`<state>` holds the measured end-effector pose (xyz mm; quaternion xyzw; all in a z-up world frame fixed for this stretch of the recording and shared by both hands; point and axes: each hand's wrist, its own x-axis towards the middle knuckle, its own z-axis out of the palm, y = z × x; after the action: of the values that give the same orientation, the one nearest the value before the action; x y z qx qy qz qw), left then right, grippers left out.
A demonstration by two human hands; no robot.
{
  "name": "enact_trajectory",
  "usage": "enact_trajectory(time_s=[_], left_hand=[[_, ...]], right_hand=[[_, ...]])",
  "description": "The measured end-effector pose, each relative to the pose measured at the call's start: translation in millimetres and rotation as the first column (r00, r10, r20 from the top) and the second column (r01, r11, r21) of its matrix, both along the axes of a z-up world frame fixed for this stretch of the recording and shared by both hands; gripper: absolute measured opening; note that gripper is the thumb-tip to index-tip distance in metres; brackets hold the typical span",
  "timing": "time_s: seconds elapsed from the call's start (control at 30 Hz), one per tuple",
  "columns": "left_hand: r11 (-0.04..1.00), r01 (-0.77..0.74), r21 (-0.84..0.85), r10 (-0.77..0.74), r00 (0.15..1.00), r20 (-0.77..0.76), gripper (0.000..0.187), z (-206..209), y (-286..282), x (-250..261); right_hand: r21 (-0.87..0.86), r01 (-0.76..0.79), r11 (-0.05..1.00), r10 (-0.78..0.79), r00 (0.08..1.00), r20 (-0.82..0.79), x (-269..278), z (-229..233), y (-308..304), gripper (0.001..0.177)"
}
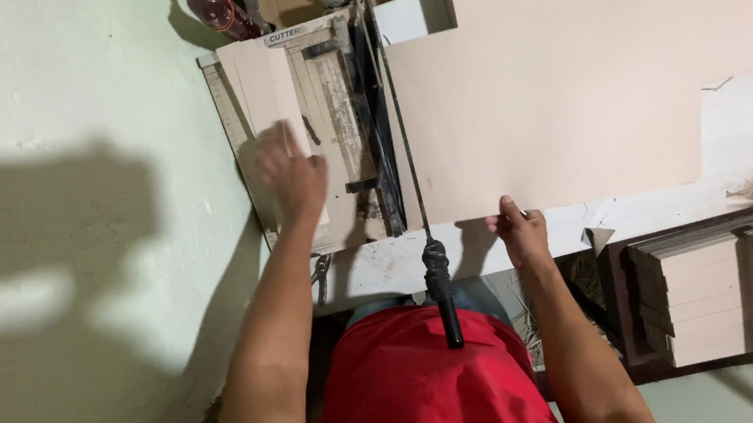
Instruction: The person uses a manual paper cutter to trim large sheets of light-colored paper. They repeatedly place a sheet on the cutter, align it against the guide, and pull down the lever to cut the paper. The cut pieces are then removed and stacked.
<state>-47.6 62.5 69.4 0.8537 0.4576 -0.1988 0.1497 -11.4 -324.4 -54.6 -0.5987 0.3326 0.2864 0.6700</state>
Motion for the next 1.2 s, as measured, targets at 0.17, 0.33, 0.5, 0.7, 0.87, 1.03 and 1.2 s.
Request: enact_trajectory(time_s=[0.17,0.33,0.5,0.7,0.87,1.03,1.2], left_hand=[[0.941,0.338,-0.005,-0.333,0.928,0.167,0.065,1.7,-27.5,10.1],[0.882,0.38,-0.28,-0.31,0.914,0.263,0.088,-45.2,-46.2,21.0],[0.853,0.407,-0.326,-0.386,0.913,0.132,0.111,-68.7,-54.8,37.7],[0.859,0.416,-0.3,-0.462,0.881,-0.102,0.117,-77.2,-64.1,49.6],[0.857,0.414,-0.307,-0.457,0.886,-0.081,0.115,-57.9,-60.8,51.0],[0.847,0.448,-0.287,-0.493,0.863,-0.108,0.114,-69.7,-61.4,50.3],[0.847,0.419,-0.327,-0.468,0.879,-0.087,0.116,-75.6,-61.3,51.3]], right_hand=[[-0.091,-0.099,0.991,0.106,0.992,0.07,15.8,11.2,31.9,0.028],[-0.098,-0.149,0.984,0.161,0.979,0.128,31.0,5.2,42.1,0.021],[-0.148,-0.178,0.973,0.204,0.962,0.182,23.7,10.2,48.4,0.018],[-0.343,-0.661,0.667,0.676,0.731,-0.092,27.5,17.2,36.4,0.035],[-0.447,-0.882,0.151,0.952,0.251,-0.173,-7.5,222.1,118.7,0.049],[-0.522,-0.847,-0.104,0.948,0.075,-0.31,-66.8,219.4,134.0,0.079],[-0.769,-0.638,-0.028,0.98,0.134,-0.147,-116.1,67.5,88.2,0.077]])
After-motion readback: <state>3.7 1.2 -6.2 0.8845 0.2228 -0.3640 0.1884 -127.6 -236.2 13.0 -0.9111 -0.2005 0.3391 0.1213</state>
